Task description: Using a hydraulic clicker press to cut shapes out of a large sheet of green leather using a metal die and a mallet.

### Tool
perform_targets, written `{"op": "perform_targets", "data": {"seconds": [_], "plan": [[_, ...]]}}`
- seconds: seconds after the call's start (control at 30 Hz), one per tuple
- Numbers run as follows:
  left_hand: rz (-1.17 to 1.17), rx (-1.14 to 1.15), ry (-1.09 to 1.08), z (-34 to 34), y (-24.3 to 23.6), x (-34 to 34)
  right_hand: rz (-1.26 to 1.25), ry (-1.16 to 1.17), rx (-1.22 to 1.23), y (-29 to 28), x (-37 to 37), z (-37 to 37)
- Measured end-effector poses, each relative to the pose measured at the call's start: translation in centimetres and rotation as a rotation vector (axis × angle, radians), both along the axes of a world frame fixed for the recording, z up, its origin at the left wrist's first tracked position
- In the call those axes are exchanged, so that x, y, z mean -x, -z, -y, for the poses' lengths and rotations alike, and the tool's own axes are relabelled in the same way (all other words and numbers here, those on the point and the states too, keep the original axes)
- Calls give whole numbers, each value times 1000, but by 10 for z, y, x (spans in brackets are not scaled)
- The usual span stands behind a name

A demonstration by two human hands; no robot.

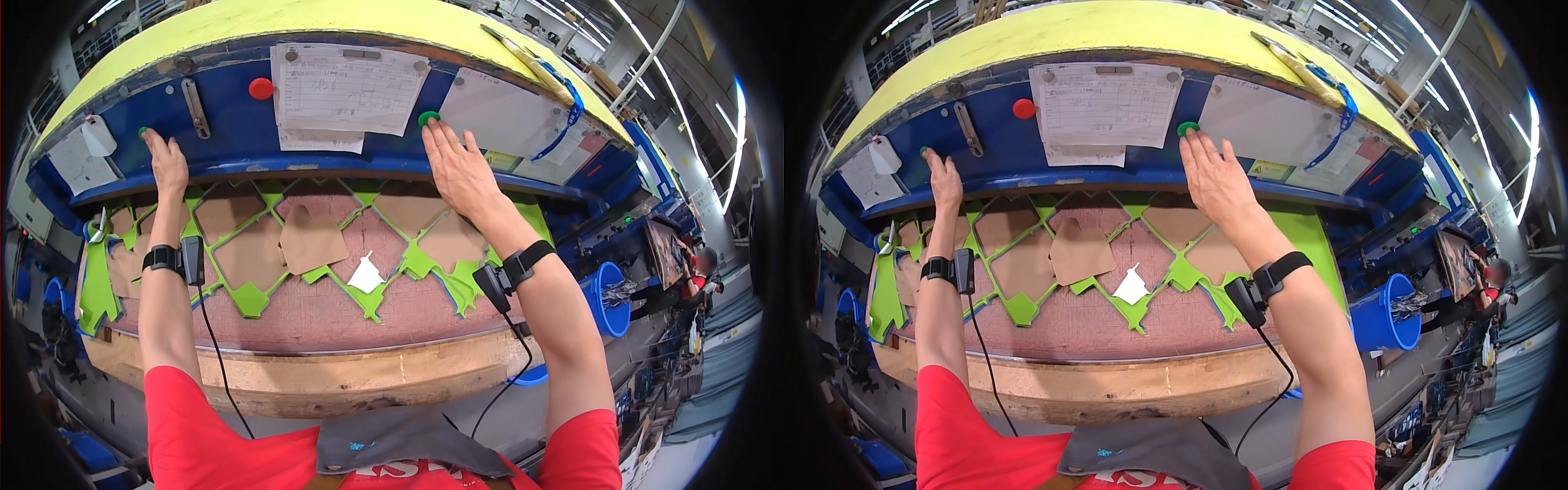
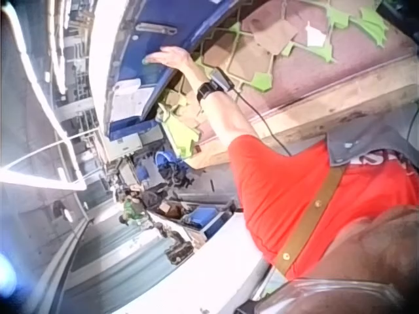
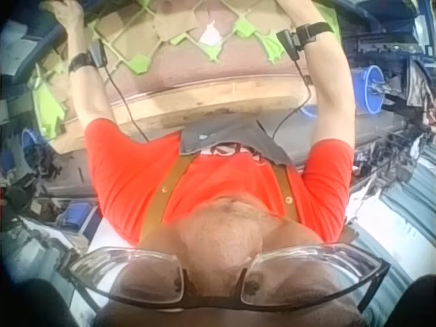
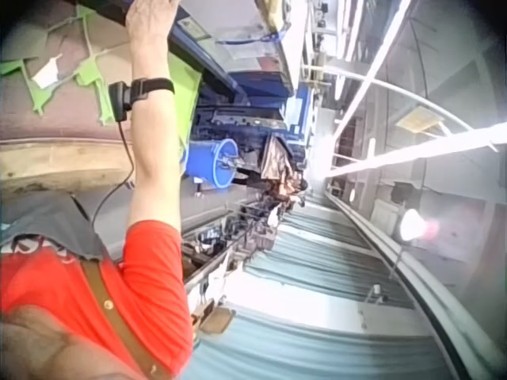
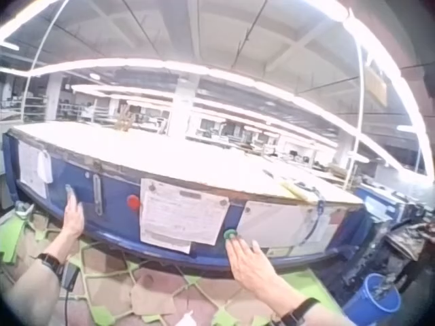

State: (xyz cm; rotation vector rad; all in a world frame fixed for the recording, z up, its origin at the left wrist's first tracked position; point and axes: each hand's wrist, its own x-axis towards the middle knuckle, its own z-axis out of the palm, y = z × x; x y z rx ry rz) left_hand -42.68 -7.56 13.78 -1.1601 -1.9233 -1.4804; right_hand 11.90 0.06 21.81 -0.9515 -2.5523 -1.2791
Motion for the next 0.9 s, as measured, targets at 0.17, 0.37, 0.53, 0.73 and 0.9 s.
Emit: {"op": "perform_targets", "data": {"seconds": [0.17, 0.37, 0.53, 0.73, 0.9], "plan": [[-5, 163, -45, 15, -12, -3, -2, -37, 17, -3, -3, -9], [538, 133, 425, 113, 1, -28, -231, -232, 513, 19, -34, 60], [660, 323, 322, 225, 43, -157, -252, -229, 696, 77, -138, 176], [799, 512, 414, 309, 101, -298, -479, -136, 685, 155, -221, 237], [72, 596, 318, 305, 96, -359, -599, -134, 624, 165, -226, 246]]}}
